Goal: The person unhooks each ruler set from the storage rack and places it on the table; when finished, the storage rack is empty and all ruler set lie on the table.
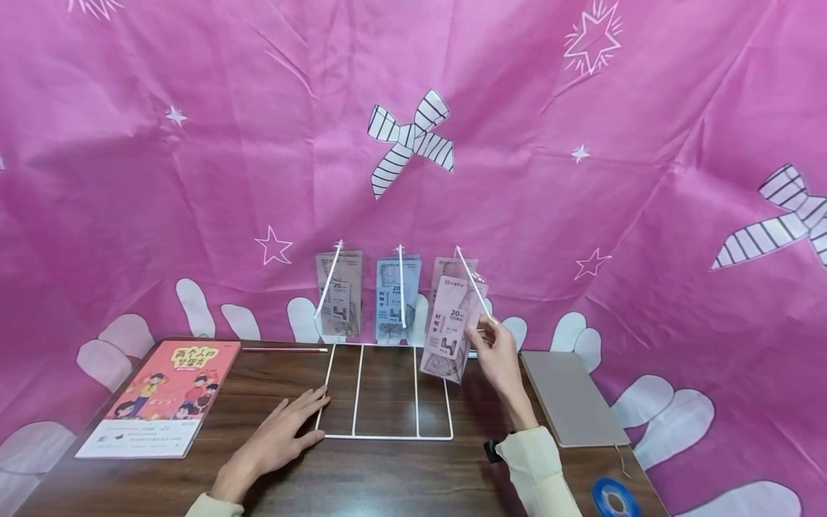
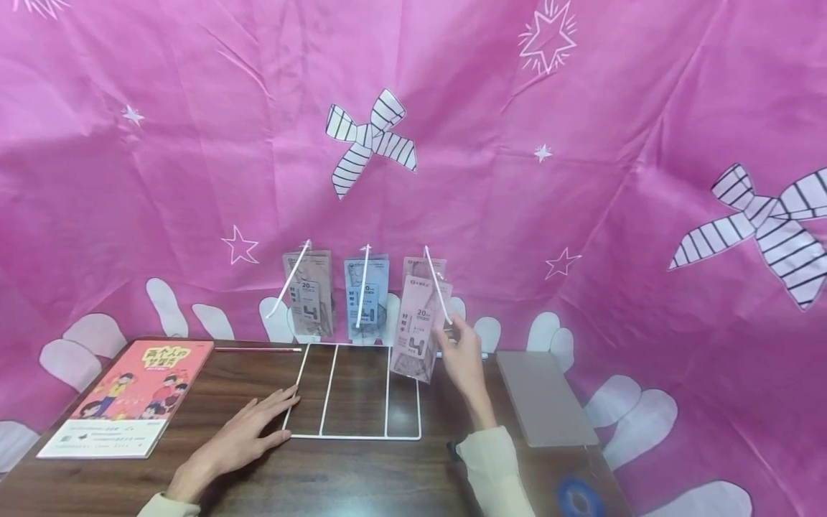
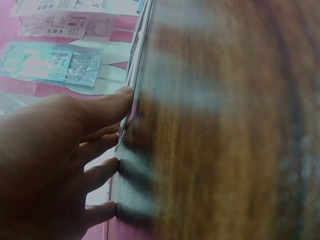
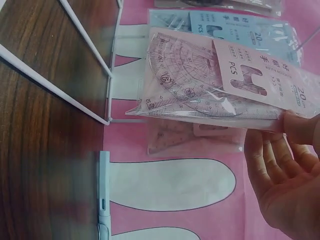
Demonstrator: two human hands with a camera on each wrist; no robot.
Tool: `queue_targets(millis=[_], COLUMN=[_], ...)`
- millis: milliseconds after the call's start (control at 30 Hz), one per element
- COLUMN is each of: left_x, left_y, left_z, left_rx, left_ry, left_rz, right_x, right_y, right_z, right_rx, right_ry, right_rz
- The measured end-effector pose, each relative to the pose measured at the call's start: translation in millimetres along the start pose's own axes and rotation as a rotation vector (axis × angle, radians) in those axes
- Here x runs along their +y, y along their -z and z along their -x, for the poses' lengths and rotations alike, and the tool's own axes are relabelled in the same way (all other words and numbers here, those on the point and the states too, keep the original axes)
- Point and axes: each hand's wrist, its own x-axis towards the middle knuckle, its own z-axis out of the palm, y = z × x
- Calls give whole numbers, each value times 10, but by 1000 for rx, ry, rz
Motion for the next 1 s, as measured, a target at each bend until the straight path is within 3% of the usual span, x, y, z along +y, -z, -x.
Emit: queue_targets(millis=[233, 467, 1000], left_x=[12, 26, 2], left_y=[10, 18, 4], left_z=[6, 7, 6], left_rx=[14, 16, 6], left_ry=[-9, -16, -7], left_rz=[-4, -7, -5], right_x=[183, 131, 71], right_y=[39, 102, 271], right_z=[38, 121, 303], right_rx=[12, 14, -30], right_ry=[-23, -24, 76], right_rz=[-5, 37, 81])
